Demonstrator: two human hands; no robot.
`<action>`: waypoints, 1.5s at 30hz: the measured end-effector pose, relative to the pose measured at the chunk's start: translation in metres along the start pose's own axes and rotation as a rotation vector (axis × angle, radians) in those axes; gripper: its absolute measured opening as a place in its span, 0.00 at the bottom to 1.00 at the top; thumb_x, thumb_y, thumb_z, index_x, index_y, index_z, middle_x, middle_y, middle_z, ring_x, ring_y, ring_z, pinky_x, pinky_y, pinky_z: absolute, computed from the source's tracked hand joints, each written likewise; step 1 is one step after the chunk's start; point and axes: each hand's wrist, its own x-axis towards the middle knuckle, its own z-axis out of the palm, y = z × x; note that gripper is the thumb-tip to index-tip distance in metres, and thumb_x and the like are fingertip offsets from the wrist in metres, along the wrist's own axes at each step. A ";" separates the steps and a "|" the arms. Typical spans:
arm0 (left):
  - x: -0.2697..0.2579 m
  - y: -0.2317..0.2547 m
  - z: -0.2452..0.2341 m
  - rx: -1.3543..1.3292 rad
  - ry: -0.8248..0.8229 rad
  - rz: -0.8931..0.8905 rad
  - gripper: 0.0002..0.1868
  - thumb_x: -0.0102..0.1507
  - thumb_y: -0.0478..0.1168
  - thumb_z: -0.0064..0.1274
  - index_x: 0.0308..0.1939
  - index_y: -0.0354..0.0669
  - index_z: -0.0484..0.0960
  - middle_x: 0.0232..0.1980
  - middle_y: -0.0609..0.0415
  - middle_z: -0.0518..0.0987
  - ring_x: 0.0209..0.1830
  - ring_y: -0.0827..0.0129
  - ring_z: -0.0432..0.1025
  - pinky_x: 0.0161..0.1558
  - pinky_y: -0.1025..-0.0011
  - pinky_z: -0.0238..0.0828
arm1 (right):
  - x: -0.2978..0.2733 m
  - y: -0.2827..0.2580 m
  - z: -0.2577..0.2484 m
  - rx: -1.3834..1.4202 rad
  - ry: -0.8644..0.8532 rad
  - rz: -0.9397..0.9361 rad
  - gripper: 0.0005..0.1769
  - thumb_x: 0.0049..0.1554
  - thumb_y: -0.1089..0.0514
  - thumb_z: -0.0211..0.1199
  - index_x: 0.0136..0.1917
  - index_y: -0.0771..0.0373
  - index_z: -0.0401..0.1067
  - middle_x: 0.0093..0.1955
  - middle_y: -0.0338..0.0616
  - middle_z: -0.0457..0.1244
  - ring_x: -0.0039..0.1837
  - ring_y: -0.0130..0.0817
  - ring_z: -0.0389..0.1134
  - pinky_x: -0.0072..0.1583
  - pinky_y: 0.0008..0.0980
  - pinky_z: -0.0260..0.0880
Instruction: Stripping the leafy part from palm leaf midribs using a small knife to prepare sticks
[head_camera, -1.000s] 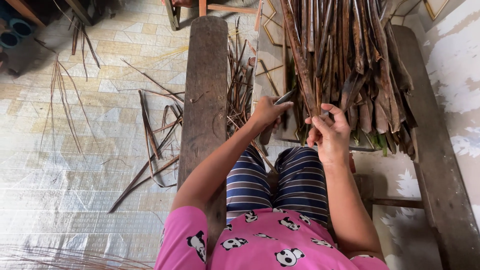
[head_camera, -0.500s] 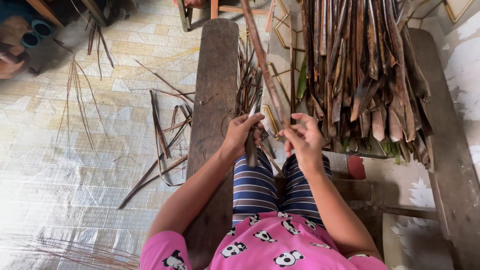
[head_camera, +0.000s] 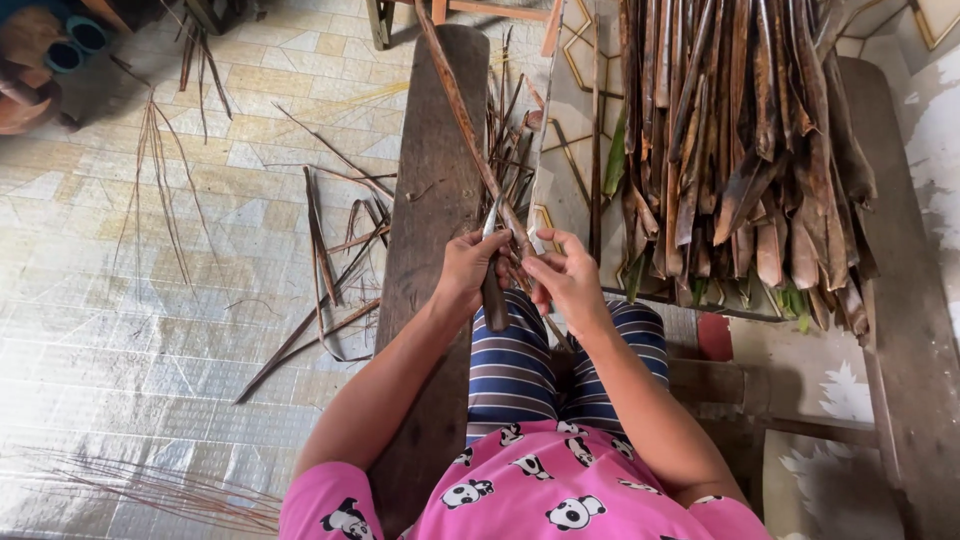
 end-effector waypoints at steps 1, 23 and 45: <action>0.001 0.001 -0.001 -0.005 0.017 0.001 0.12 0.57 0.33 0.60 0.28 0.30 0.72 0.18 0.50 0.68 0.08 0.70 0.64 0.09 0.69 0.64 | -0.001 0.001 -0.001 0.021 0.002 0.077 0.19 0.55 0.64 0.62 0.57 0.73 0.61 0.35 0.57 0.64 0.22 0.32 0.62 0.19 0.27 0.61; 0.003 0.015 -0.001 -0.137 -0.024 -0.005 0.08 0.57 0.31 0.56 0.29 0.31 0.73 0.22 0.43 0.71 0.09 0.69 0.63 0.10 0.69 0.62 | 0.015 0.004 0.001 0.099 -0.195 -0.003 0.12 0.63 0.62 0.54 0.37 0.68 0.67 0.32 0.46 0.56 0.25 0.21 0.56 0.25 0.20 0.59; 0.000 0.002 0.002 -0.028 -0.049 0.086 0.09 0.61 0.35 0.55 0.32 0.30 0.75 0.22 0.46 0.73 0.09 0.71 0.64 0.10 0.71 0.65 | 0.018 -0.023 -0.007 -0.218 -0.054 -0.032 0.13 0.59 0.64 0.58 0.34 0.70 0.69 0.25 0.51 0.61 0.21 0.27 0.60 0.22 0.23 0.60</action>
